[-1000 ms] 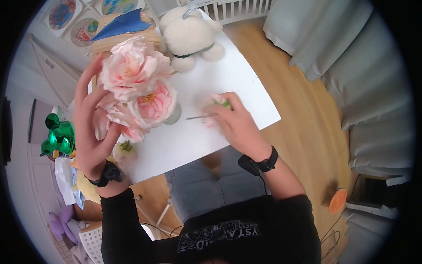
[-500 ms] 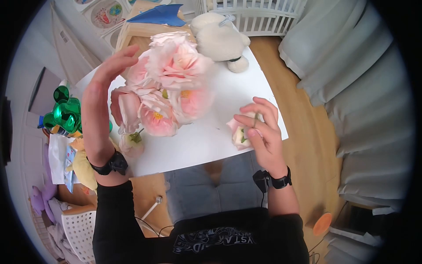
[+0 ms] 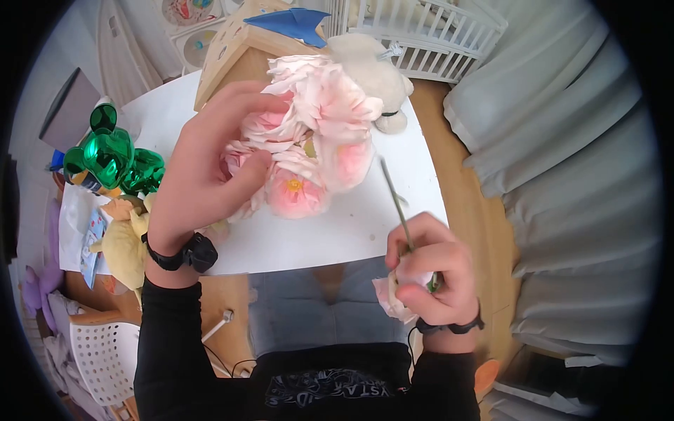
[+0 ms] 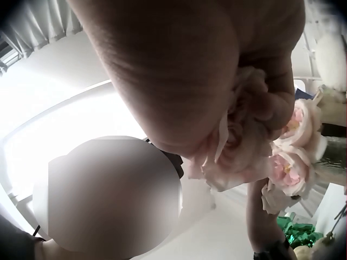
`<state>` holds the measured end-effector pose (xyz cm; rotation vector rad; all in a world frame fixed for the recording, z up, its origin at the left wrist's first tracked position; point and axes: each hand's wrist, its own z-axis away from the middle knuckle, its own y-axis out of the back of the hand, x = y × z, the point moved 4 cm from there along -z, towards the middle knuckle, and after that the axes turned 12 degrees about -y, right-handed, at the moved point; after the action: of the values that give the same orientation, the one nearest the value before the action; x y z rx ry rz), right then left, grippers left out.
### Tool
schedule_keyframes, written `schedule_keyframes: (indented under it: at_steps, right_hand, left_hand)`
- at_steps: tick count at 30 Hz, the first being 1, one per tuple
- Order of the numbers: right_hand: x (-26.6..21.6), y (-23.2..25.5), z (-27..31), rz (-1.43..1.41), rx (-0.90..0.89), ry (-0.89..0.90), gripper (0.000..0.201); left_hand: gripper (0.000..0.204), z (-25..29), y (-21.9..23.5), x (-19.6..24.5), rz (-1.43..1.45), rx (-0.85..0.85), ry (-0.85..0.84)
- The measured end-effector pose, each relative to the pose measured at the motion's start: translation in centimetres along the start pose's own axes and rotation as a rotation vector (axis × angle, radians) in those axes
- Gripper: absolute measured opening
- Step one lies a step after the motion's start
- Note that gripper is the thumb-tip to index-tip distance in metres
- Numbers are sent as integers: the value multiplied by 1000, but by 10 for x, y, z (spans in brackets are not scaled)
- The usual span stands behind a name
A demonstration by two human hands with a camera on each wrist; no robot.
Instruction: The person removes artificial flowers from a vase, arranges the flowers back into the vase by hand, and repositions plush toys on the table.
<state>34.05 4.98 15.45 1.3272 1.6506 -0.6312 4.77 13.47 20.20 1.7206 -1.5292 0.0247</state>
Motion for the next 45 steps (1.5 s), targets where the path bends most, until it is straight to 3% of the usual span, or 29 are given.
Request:
schedule_keyframes:
  at_steps: [1, 3, 6, 8, 9, 11, 13, 16, 21, 22, 25, 26, 27, 29, 30, 31, 33, 39, 41, 42, 45]
  right_hand:
    - [-17, -2, -8, 200, -122, 15, 31]
    - [-44, -7, -19, 221, -98, -85, 20]
    - [-64, -13, -34, 349, -148, -51, 33]
    - [-67, -19, -38, 481, -364, -2, 43]
    - [-66, -23, -36, 485, -369, 0, 43]
    - [-60, -29, -29, 419, -320, -18, 49]
    - [-59, -28, -29, 403, -278, 4, 52]
    - [-60, -24, -31, 469, -157, -57, 38]
    - [-68, -22, -57, 398, 138, -40, 31]
    - [-61, -5, -55, 343, 97, -19, 45]
    - [-63, -2, -55, 288, 50, -49, 47]
    - [-59, 2, -53, 176, 13, -194, 49]
    - [-58, -1, -53, 177, 15, -196, 49]
    - [-61, -7, -53, 290, 254, -113, 52]
    - [-56, -5, -47, 195, 354, -135, 37]
    - [-57, -4, -49, 196, 358, -134, 37]
    - [-48, -5, -58, 47, 198, -378, 37]
    - [-41, -19, -85, 37, 266, -303, 35]
    - [-44, -25, -92, 231, 194, -38, 40]
    - [-43, -23, -91, 398, 36, -83, 52]
    - [-38, -26, -99, 430, 97, -62, 44]
  left_hand:
    - [41, 1, 0, 2, -29, 16, 7]
    - [40, 3, 3, 8, -91, 14, 20]
    - [38, 4, 14, 16, -180, -32, 79]
    - [37, 5, 16, 15, -204, -71, 126]
    - [37, 4, 16, 14, -185, -4, 109]
    - [37, 4, 15, 10, -166, 70, 97]
    - [37, 0, 12, 12, -75, 87, -122]
    - [39, -1, 6, 5, -163, 27, -260]
    - [41, 2, 4, 6, -66, 21, -223]
    - [42, 2, 4, 4, -4, 24, -198]
    - [37, 0, 5, 6, -40, -26, -178]
    - [37, 0, 5, 5, -38, -26, -177]
    - [34, 0, 4, 6, -77, -51, -200]
    - [31, 0, 3, 7, -112, -82, -230]
    - [29, 1, 2, 7, -129, -73, -232]
    - [27, 1, 2, 7, -146, -64, -231]
    - [27, 0, 1, 8, -136, -47, -221]
    - [31, -3, 5, 10, -168, -46, -205]
    - [32, -2, 4, 8, -165, -90, -177]
    - [32, -2, 3, 9, -157, -83, -199]
    - [33, -4, 3, 9, -167, -80, -252]
